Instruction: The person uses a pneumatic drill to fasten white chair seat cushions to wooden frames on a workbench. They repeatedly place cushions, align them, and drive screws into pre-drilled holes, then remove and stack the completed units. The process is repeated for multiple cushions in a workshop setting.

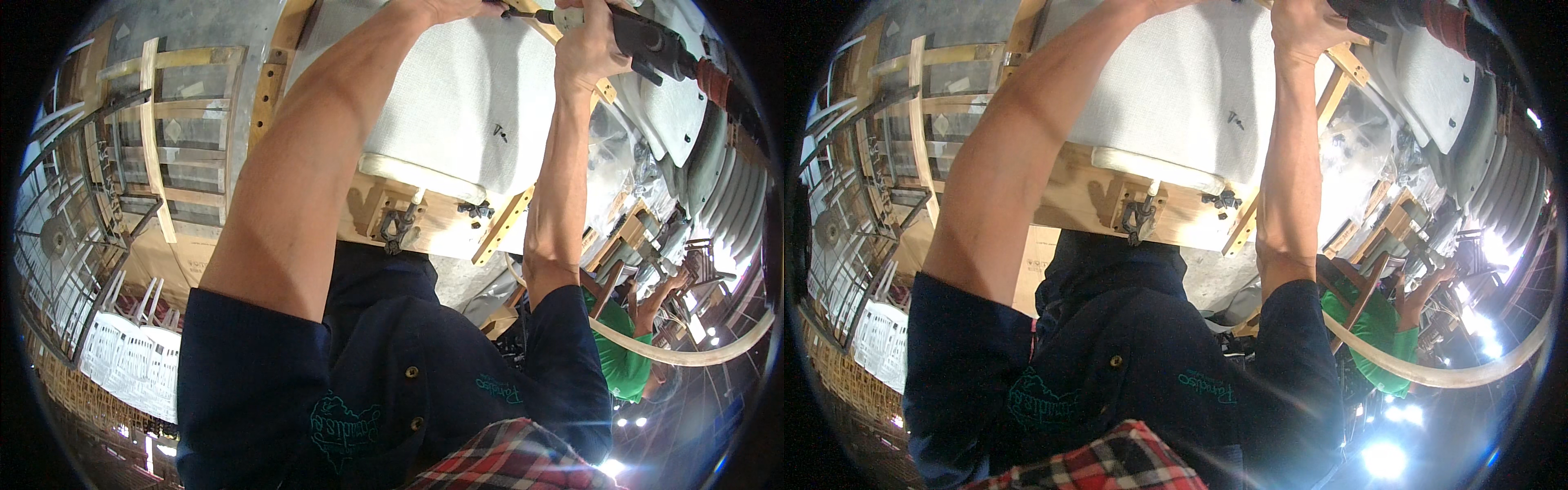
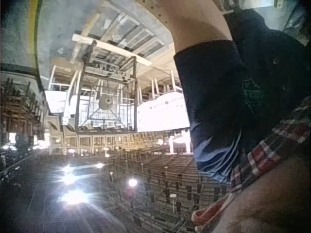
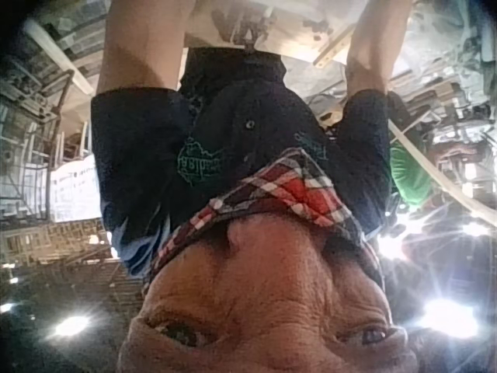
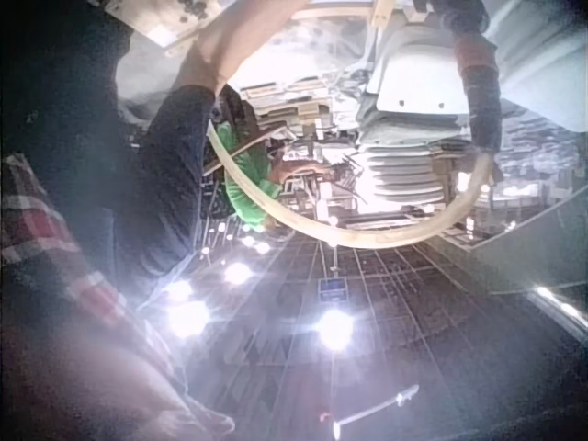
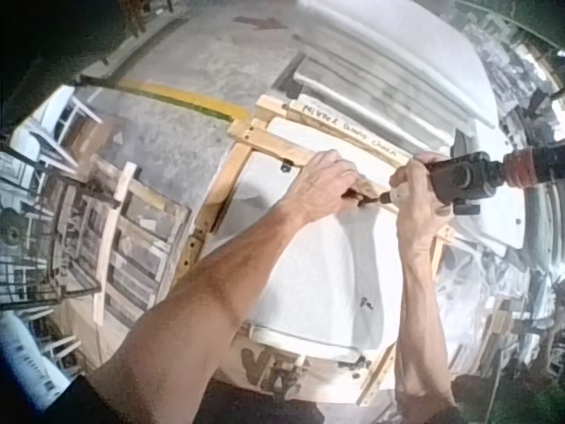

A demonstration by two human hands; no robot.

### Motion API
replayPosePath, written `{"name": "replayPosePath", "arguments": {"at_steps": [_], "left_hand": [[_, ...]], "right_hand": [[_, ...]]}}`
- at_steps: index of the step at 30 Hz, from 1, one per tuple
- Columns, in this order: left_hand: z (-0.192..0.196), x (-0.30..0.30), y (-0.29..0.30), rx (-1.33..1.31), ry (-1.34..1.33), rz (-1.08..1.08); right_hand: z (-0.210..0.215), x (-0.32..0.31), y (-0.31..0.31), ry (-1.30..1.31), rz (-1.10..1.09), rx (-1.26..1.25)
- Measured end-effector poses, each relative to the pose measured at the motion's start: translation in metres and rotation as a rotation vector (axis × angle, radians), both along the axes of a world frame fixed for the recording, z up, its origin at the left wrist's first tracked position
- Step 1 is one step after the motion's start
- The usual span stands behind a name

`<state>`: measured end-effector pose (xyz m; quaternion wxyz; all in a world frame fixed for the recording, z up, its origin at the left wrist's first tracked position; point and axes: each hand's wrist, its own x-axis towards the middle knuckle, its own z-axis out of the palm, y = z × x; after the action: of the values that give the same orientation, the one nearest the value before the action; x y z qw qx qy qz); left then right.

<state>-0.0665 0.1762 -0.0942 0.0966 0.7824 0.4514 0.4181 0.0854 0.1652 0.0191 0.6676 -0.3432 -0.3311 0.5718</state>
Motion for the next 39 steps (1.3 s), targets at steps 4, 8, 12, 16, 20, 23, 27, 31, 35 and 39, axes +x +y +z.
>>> {"name": "replayPosePath", "arguments": {"at_steps": [4,8,12,16,20,23,27,31,35,39], "left_hand": [[0.001,0.0,0.0,-0.019,0.026,0.005],[-0.002,0.0,0.001,-0.027,0.009,0.004],[-0.001,0.001,0.0,-0.017,0.001,0.005],[-0.001,0.001,0.001,-0.007,0.04,0.014],[-0.004,0.002,0.002,0.036,0.032,0.029],[-0.009,0.0,0.002,0.06,0.042,0.036],[-0.007,0.001,0.003,0.074,0.042,0.035],[-0.007,0.001,0.003,0.044,0.042,0.035],[-0.008,0.002,0.005,0.052,0.035,0.017],[-0.01,-0.004,0.004,0.045,0.071,0.032]], "right_hand": [[-0.013,-0.002,0.003,-0.695,-0.161,0.315],[-0.011,0.0,0.004,-0.521,-0.095,0.174],[-0.008,-0.001,0.0,-0.41,-0.088,0.092],[-0.019,0.006,0.015,-0.922,-0.28,0.486],[-0.03,0.01,0.021,-0.83,-0.272,0.511],[-0.017,0.0,0.006,-0.741,-0.193,0.34],[-0.019,-0.001,0.007,-0.754,-0.208,0.34],[-0.007,0.001,0.007,-0.16,0.021,-0.014],[-0.022,-0.007,0.005,-0.714,-0.2,0.274],[-0.002,-0.014,-0.002,-0.146,0.005,-0.01]]}}
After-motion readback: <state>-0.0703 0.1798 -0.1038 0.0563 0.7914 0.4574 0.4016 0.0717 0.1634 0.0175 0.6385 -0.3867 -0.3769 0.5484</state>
